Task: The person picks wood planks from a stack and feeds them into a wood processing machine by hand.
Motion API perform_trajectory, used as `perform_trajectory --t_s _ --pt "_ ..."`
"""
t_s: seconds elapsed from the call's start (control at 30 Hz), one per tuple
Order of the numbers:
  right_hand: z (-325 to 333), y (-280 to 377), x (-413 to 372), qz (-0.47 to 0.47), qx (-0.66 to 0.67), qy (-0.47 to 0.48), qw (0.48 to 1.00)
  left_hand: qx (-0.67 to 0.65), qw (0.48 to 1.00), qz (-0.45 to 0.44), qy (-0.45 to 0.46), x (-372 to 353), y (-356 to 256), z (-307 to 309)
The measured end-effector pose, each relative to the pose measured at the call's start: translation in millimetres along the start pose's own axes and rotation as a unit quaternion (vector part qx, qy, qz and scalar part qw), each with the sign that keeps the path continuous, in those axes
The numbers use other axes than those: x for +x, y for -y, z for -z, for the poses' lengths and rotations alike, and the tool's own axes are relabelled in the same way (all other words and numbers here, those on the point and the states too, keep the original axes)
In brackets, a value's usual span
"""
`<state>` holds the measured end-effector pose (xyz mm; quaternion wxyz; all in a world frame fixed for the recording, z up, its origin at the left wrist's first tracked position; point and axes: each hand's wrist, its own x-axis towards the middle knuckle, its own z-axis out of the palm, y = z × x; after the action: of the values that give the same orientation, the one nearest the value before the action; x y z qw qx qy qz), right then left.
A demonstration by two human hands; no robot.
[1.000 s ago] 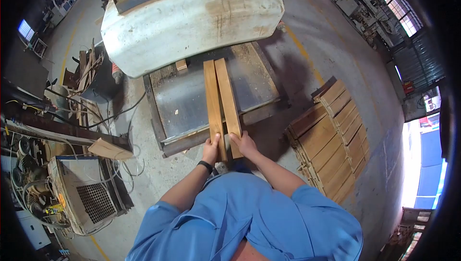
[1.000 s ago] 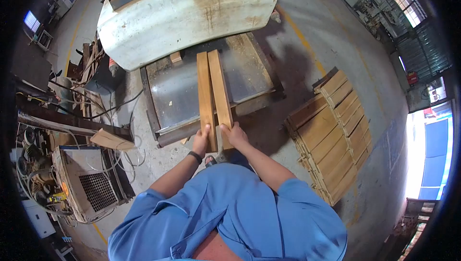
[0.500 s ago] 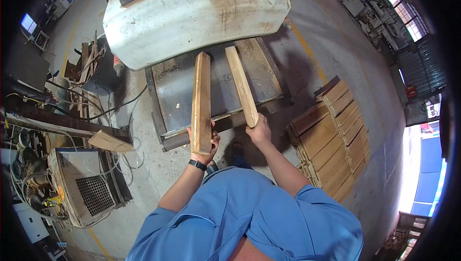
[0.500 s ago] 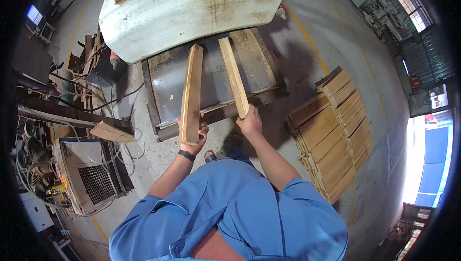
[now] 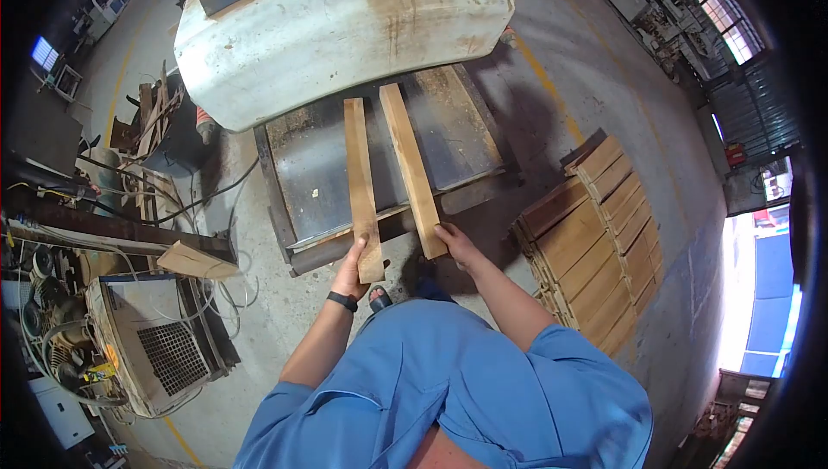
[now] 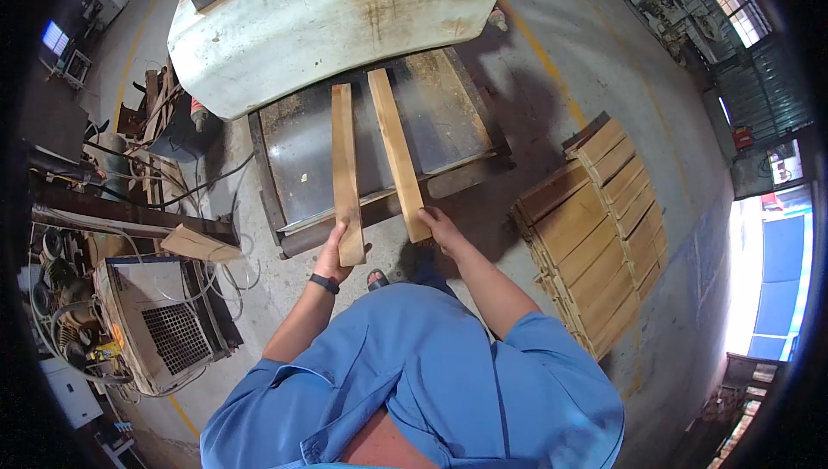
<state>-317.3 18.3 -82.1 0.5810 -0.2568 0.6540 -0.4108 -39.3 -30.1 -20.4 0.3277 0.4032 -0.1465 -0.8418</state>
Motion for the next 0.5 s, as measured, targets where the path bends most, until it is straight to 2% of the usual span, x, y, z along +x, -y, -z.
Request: perform_trajectory --t_s 0.03,0.07,0.17,0.2,0.3,0.37,0.5 --pt "-1 -1 -1 -0.003 0.028 0.016 0.999 0.053 0.998 -0.015 -0.027 3 4 1" --pt "-2 0 -1 -0.008 0.028 0.013 0.999 0.116 0.989 -0.075 -0.045 15 12 11" --pt "-3 -7 7 -0.025 0.017 -0.012 0.999 0.296 0.943 -0.090 -0.120 14 7 -5" --pt "-5 -9 12 -0.030 0.007 -0.032 0.999 0.276 0.943 -0.146 -0.115 22 18 -3" --pt "-11 -1 13 -0.039 0.000 -0.044 0.998 0.330 0.914 -0.201 -0.124 38 29 -7" --pt "-15 0 14 -0.043 0.008 -0.033 0.999 0.363 0.918 -0.125 -0.099 62 37 6" --pt "-19 -11 26 -0.050 0.019 -0.009 0.999 0.437 0.880 -0.170 -0.074 79 44 0"
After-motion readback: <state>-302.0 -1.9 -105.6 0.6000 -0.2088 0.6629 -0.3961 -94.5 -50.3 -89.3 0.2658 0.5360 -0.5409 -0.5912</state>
